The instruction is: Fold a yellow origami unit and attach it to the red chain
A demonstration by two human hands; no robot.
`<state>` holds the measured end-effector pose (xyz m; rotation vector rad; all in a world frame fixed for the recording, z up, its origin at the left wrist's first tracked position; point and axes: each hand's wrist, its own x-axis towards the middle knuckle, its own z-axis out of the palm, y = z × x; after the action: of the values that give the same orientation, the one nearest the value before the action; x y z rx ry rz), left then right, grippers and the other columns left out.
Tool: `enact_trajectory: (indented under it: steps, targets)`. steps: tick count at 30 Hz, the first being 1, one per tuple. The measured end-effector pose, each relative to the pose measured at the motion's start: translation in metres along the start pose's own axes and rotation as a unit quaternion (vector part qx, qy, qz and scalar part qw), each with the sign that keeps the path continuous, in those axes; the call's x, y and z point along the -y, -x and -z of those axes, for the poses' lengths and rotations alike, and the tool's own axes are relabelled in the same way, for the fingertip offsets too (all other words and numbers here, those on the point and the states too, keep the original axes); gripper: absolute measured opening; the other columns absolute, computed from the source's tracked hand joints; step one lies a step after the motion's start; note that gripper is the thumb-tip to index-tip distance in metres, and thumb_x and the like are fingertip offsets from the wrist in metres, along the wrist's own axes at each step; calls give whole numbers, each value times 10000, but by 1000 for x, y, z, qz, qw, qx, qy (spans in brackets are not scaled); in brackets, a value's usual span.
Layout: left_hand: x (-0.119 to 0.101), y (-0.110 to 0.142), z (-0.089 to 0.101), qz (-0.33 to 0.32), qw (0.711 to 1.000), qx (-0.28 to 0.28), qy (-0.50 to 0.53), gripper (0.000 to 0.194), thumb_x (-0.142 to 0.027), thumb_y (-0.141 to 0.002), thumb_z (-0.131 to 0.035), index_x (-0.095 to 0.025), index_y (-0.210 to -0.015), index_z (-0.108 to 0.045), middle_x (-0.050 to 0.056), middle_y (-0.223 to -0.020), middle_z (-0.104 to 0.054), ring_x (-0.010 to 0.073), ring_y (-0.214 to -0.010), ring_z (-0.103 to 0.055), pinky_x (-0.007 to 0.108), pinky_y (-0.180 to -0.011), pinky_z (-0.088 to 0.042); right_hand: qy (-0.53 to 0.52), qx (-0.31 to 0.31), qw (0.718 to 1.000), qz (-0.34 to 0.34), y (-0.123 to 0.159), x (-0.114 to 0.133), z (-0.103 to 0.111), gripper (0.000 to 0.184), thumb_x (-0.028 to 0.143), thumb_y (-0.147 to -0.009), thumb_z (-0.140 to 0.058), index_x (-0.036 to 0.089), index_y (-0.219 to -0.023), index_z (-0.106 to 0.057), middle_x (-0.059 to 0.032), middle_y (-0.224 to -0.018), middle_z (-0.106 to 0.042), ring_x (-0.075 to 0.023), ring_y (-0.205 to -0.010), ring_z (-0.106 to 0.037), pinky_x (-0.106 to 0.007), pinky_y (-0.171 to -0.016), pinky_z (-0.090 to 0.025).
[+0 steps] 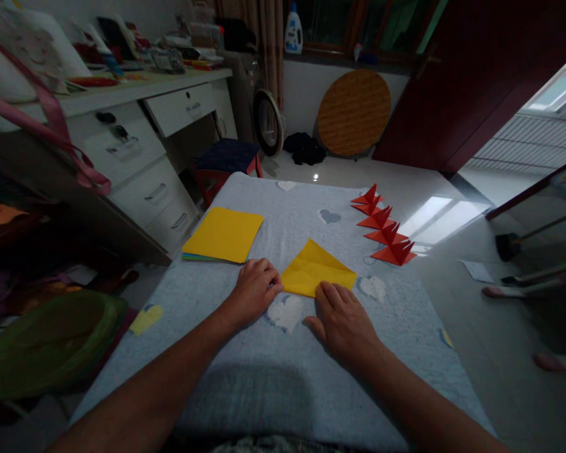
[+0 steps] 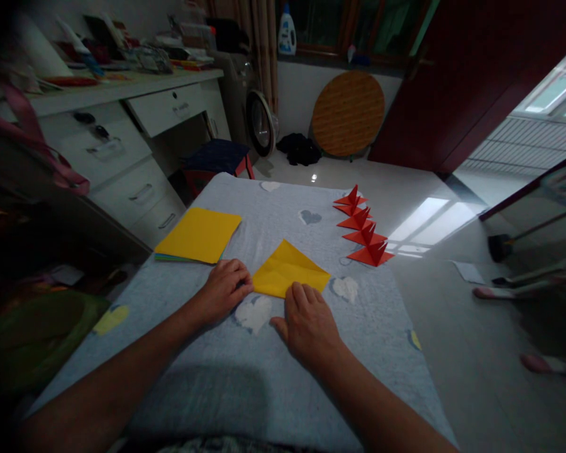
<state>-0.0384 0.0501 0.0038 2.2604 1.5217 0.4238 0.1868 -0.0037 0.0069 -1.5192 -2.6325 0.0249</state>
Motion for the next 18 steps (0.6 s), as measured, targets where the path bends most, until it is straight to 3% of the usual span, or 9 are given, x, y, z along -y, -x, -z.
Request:
enact_trajectory:
  steps: [5, 18]
  targets:
    - [0, -1, 5, 6, 1000, 15, 2, 78, -235, -869, -613, -181, -833, -657, 55, -963, -606, 243, -996, -504, 408, -919, -395, 21, -9, 1000, 21, 2, 6, 6, 645, 621, -882, -559, 277, -1423, -492, -186, -1262, -542, -336, -1077, -504, -466, -919, -413]
    - [4, 2, 4, -20, 999, -8, -44, 130, -219, -907, -549, -182, -821, -640, 61, -921, -592, 235, -953, -516, 380, -881, -430, 20, -13, 1000, 0, 3, 5, 2, 613, 646, -877, -541, 312, -1391, -537, -164, -1285, -523, -347, -1112, -465, -493, -958, -376]
